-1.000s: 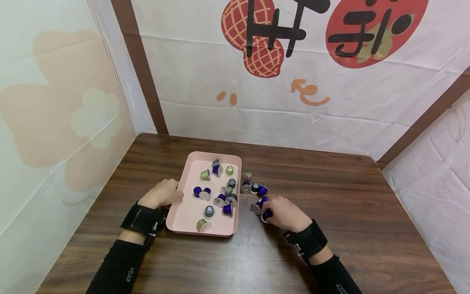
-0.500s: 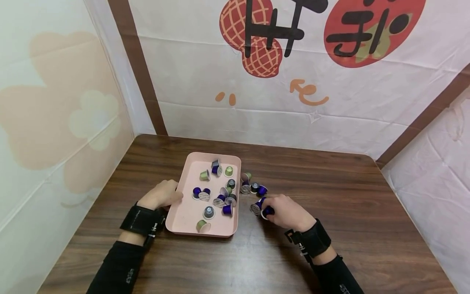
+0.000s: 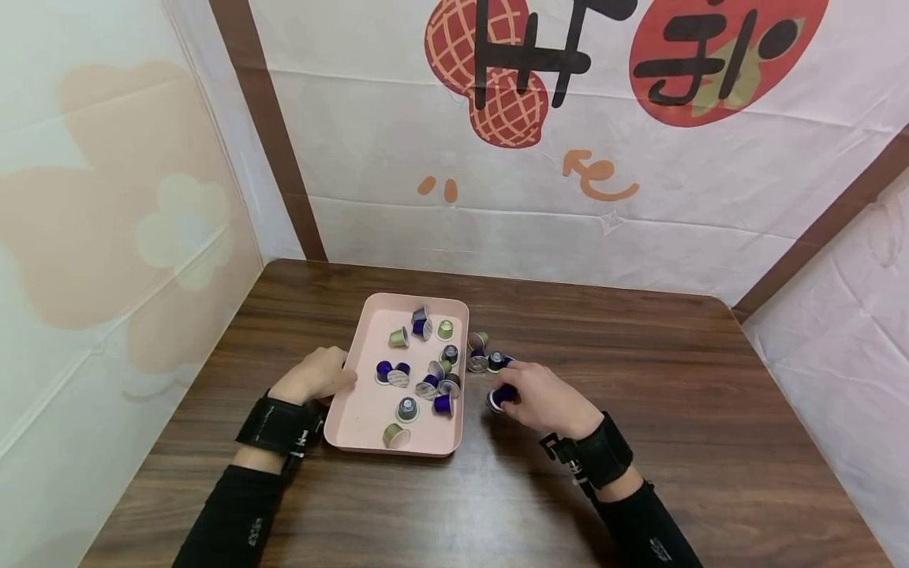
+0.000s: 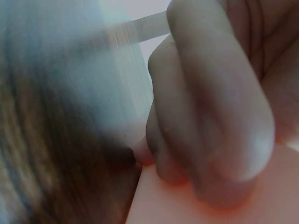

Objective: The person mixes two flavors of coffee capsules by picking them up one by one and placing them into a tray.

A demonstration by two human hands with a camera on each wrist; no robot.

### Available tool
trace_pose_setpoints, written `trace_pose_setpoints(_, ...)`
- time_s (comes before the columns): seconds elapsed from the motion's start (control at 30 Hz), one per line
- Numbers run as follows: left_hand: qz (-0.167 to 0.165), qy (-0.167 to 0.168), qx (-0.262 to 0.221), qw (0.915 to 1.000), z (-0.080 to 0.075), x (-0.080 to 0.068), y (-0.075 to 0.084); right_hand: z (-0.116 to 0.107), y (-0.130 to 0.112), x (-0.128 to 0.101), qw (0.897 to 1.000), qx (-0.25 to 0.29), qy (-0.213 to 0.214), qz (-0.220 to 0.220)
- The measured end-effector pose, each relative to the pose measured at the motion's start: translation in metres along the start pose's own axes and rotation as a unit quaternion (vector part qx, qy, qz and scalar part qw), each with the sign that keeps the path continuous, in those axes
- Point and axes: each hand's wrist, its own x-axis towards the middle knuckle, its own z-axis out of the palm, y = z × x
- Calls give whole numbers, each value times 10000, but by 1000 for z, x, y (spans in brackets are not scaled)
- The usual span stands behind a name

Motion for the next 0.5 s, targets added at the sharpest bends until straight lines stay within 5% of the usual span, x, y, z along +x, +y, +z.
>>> trace_pose_setpoints(0.5,-86,24,55,9999,1,1,1,-10,-27,57,9959,-599,-395,-550)
